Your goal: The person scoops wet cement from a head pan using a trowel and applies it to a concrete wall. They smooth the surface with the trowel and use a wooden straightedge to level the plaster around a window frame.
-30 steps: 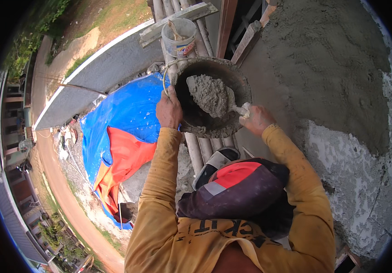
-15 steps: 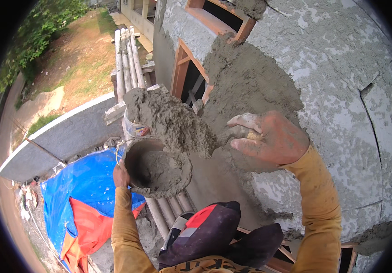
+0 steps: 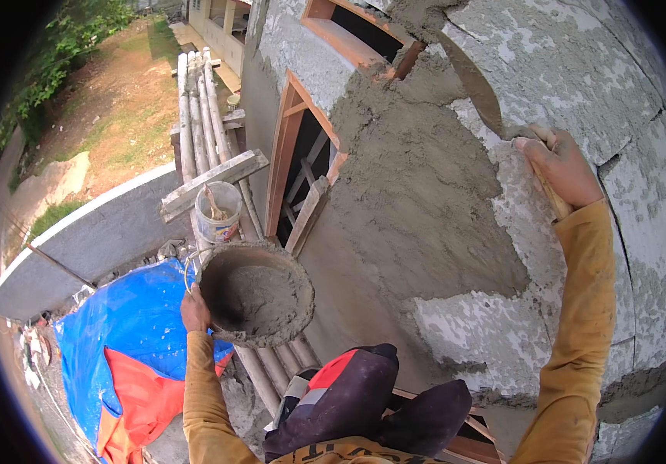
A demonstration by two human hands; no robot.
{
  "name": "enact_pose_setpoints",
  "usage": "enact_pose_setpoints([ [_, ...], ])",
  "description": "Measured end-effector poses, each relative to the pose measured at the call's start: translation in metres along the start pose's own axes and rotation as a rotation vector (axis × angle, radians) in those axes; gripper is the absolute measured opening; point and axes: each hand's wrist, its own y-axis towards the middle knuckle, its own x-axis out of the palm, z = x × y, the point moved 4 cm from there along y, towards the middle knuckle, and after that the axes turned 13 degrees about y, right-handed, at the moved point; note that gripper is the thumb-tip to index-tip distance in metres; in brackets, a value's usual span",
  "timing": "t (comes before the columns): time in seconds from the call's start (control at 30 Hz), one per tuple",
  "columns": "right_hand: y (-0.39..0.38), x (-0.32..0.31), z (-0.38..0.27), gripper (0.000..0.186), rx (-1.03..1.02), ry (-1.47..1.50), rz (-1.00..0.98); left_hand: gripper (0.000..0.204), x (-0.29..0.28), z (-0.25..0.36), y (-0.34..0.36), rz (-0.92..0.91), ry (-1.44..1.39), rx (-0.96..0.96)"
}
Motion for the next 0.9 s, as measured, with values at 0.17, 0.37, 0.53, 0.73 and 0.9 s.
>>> enact_pose_setpoints([
  [0.17, 0.039, 0.043, 0.02, 0.037, 0.138, -0.389, -0.124, 0.053, 0.003, 0.019, -0.009, -0.049, -0.068, 0.014],
  [0.37, 0.072, 0.027, 0.025, 0.039, 0.185, -0.342, -0.093, 0.054, 0.001, 0.014, -0.004, -0.044, -0.063, 0.001],
  [0.53, 0.062, -0.001, -0.014, 0.037, 0.039, -0.586, -0.008, 0.056, -0.006, 0.019, -0.011, -0.083, -0.16, -0.008],
  [0.73, 0.031, -0.018, -0.057, 0.039, -0.102, -1.177, 0.208, 0.054, -0.005, 0.03, -0.018, 0.068, -0.021, 0.018],
  [0.9, 0.024, -0.012, -0.076, 0.037, -0.384, -0.785, 0.231, 0.05, -0.017, 0.03, -0.022, 0.094, -0.142, 0.012],
])
